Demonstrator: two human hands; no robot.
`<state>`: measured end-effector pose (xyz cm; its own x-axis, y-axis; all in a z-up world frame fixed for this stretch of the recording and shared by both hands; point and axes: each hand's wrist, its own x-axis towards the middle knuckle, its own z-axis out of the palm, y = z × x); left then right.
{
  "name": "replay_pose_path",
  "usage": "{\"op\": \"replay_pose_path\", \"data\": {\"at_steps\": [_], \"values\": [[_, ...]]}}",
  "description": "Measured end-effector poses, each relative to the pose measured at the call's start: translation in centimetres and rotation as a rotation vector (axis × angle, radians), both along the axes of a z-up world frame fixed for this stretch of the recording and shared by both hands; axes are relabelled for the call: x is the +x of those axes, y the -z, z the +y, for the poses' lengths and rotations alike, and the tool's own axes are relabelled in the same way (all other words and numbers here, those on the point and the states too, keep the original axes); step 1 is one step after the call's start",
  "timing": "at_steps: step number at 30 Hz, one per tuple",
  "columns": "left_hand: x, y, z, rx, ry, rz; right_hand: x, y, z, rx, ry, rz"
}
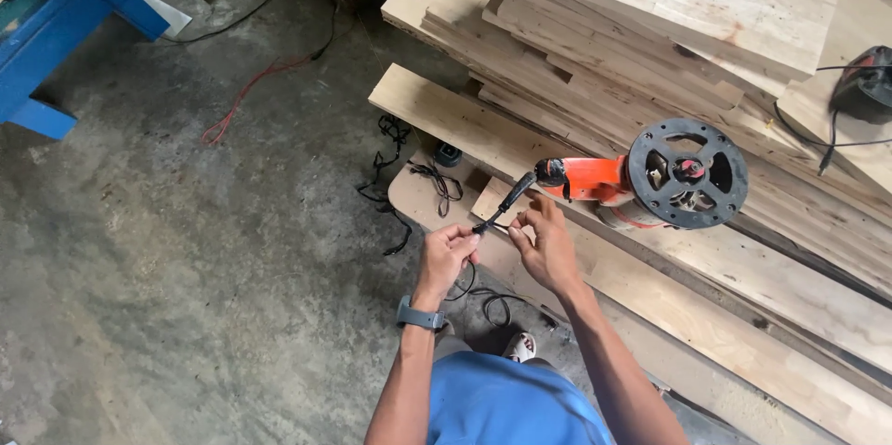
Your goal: Untangling the power cord of a wood router while it sits on a stack of lumber.
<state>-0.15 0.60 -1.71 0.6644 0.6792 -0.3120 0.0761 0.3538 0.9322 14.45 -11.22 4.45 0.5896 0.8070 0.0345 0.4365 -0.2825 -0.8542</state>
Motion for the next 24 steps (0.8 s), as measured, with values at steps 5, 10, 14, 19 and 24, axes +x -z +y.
{"op": "replay_pose_path", "data": {"at_steps": [5, 10, 14, 19, 24], "values": [[-0.4, -3.3, 0.5, 0.161, -0.092, 0.048, 2.6, 4.7, 1.3, -0.071, 0.221, -0.072], [-0.7, -2.9, 1.0, -0.022, -0.109, -0.043, -1.2, 4.6, -0.2, 0.129, 0.330, -0.203], [-0.4, -2.2, 1.2, -0.051, -0.102, -0.008, -5.1, 7.2, 0.1, -0.016, 0.172, 0.041], [0.3, -2.6, 1.1, -0.022, -0.095, 0.084, -5.4, 9.1, 2.6, 0.206, 0.172, 0.962], [0.3, -3.8, 0.7, 0.024, -0.106, 0.119, -3.9, 9.0, 4.0, 0.290, 0.263, 0.921]]}}
